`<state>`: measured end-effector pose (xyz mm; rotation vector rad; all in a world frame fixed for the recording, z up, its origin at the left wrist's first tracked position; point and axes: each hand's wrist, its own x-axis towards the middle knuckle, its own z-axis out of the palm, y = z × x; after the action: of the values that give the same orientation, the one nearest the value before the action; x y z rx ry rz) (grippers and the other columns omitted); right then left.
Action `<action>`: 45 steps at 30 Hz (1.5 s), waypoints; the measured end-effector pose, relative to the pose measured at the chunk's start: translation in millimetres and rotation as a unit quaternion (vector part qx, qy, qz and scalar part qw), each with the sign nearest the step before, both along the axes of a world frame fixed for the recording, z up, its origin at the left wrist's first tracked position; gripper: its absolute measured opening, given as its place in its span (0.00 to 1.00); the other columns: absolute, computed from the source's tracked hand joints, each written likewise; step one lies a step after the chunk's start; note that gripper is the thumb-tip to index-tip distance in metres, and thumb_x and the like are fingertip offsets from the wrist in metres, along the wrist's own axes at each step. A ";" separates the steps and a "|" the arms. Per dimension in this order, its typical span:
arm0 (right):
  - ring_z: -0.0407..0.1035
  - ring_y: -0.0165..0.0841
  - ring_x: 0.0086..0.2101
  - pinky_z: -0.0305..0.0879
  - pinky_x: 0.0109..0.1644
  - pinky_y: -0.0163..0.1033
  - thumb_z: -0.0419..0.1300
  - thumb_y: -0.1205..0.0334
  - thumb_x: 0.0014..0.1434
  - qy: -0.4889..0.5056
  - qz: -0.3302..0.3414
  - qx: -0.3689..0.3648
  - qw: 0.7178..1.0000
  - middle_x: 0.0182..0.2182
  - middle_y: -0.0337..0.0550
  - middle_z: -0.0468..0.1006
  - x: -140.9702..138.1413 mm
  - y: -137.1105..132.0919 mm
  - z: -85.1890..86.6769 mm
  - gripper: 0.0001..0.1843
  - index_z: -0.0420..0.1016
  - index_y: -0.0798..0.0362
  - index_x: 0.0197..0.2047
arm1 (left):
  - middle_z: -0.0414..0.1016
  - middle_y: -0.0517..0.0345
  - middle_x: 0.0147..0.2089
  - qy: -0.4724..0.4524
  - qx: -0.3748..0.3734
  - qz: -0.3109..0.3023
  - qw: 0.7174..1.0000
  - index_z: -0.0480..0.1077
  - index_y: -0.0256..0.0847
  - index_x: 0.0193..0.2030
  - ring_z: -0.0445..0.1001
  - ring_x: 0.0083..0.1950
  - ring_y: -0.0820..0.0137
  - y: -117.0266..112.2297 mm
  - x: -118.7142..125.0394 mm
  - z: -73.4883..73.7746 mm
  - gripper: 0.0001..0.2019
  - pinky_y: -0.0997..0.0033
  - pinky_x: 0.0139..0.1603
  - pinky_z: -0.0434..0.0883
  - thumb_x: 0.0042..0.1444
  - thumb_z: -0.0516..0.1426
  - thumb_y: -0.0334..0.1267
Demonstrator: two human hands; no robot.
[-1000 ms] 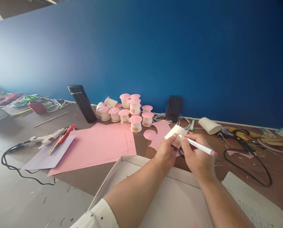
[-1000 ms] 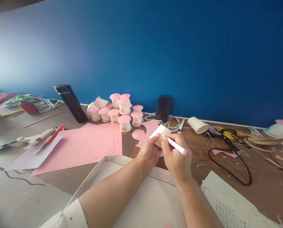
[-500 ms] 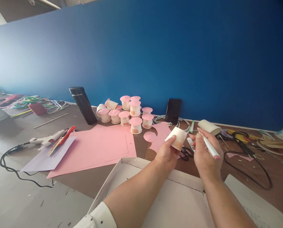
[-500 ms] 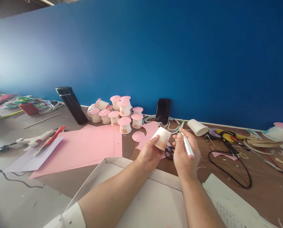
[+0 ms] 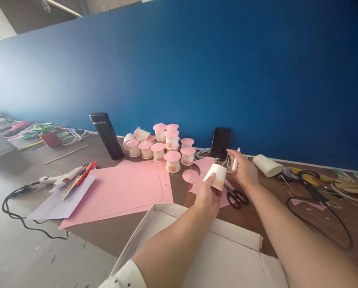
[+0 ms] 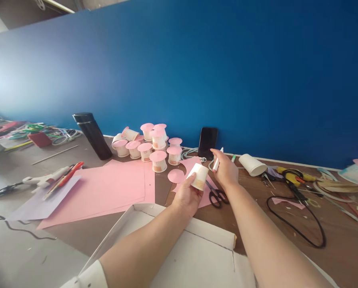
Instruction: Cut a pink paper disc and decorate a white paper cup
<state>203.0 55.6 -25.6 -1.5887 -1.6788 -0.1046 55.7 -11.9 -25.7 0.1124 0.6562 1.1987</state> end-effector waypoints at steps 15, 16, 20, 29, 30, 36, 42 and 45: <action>0.73 0.43 0.45 0.68 0.40 0.46 0.48 0.60 0.64 -0.181 0.005 -0.083 0.980 0.60 0.45 0.67 18.2 63.4 -14.8 0.23 0.66 0.42 0.61 | 0.76 0.51 0.48 -0.003 -0.019 -0.004 1.000 0.73 0.37 0.44 0.75 0.41 0.72 2.4 0.1 -1.2 0.13 0.80 0.33 0.69 0.52 0.62 0.37; 0.73 0.43 0.44 0.68 0.39 0.46 0.48 0.60 0.64 -0.179 0.000 -0.083 0.980 0.60 0.45 0.68 19.3 65.4 -14.4 0.23 0.66 0.42 0.61 | 0.77 0.51 0.47 -0.005 -0.020 -0.004 1.000 0.73 0.38 0.44 0.74 0.41 0.73 2.5 0.1 -1.5 0.13 0.80 0.33 0.69 0.51 0.62 0.37; 0.73 0.42 0.43 0.67 0.38 0.44 0.51 0.60 0.62 -0.170 -0.011 -0.079 0.982 0.58 0.45 0.70 22.7 69.8 -10.2 0.23 0.67 0.42 0.60 | 0.77 0.51 0.47 -0.013 -0.017 -0.009 1.000 0.74 0.37 0.43 0.74 0.41 0.73 3.3 0.1 -2.9 0.12 0.80 0.34 0.70 0.50 0.63 0.37; 0.73 0.43 0.44 0.67 0.42 0.44 0.58 0.60 0.56 -0.104 -0.039 -0.065 0.992 0.52 0.46 0.75 18.2 49.5 13.6 0.28 0.66 0.43 0.60 | 0.76 0.49 0.45 -0.028 -0.039 -0.003 0.999 0.73 0.36 0.44 0.75 0.38 0.73 3.6 0.0 -1.0 0.13 0.81 0.31 0.70 0.51 0.63 0.35; 0.74 0.43 0.42 0.68 0.42 0.44 0.58 0.59 0.56 -0.061 -0.048 -0.056 0.995 0.50 0.46 0.76 14.8 44.1 20.2 0.26 0.68 0.43 0.59 | 0.76 0.50 0.45 -0.031 -0.039 -0.001 0.999 0.73 0.36 0.44 0.75 0.38 0.73 3.6 0.1 -0.8 0.13 0.81 0.30 0.69 0.51 0.63 0.35; 0.74 0.34 0.30 0.67 0.26 0.37 0.52 0.51 0.60 0.359 -0.083 0.047 0.928 0.44 0.46 0.79 -19.7 -6.3 48.5 0.21 0.69 0.46 0.55 | 0.76 0.50 0.42 -0.030 -0.043 -0.009 0.999 0.72 0.36 0.42 0.74 0.37 0.73 3.9 0.0 2.1 0.11 0.80 0.28 0.67 0.52 0.61 0.34; 0.74 0.37 0.40 0.70 0.36 0.38 0.64 0.46 0.51 0.437 -0.083 0.042 0.895 0.42 0.47 0.79 -48.3 -57.9 16.5 0.28 0.70 0.49 0.53 | 0.77 0.51 0.39 -0.035 -0.011 -0.027 0.999 0.72 0.35 0.43 0.74 0.34 0.72 -1.3 -0.8 4.7 0.11 0.79 0.28 0.68 0.52 0.61 0.35; 0.75 0.37 0.37 0.71 0.35 0.39 0.64 0.44 0.51 0.495 -0.049 -0.001 0.867 0.41 0.47 0.78 -53.8 -66.5 0.6 0.32 0.68 0.51 0.55 | 0.77 0.49 0.41 -0.063 0.017 -0.044 0.997 0.73 0.34 0.44 0.75 0.35 0.72 -3.5 -1.6 5.0 0.12 0.78 0.31 0.71 0.53 0.60 0.35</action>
<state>149.3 -10.9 -25.0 -1.3461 -0.7794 0.5767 54.1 -15.4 -20.7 0.0925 0.5164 1.1236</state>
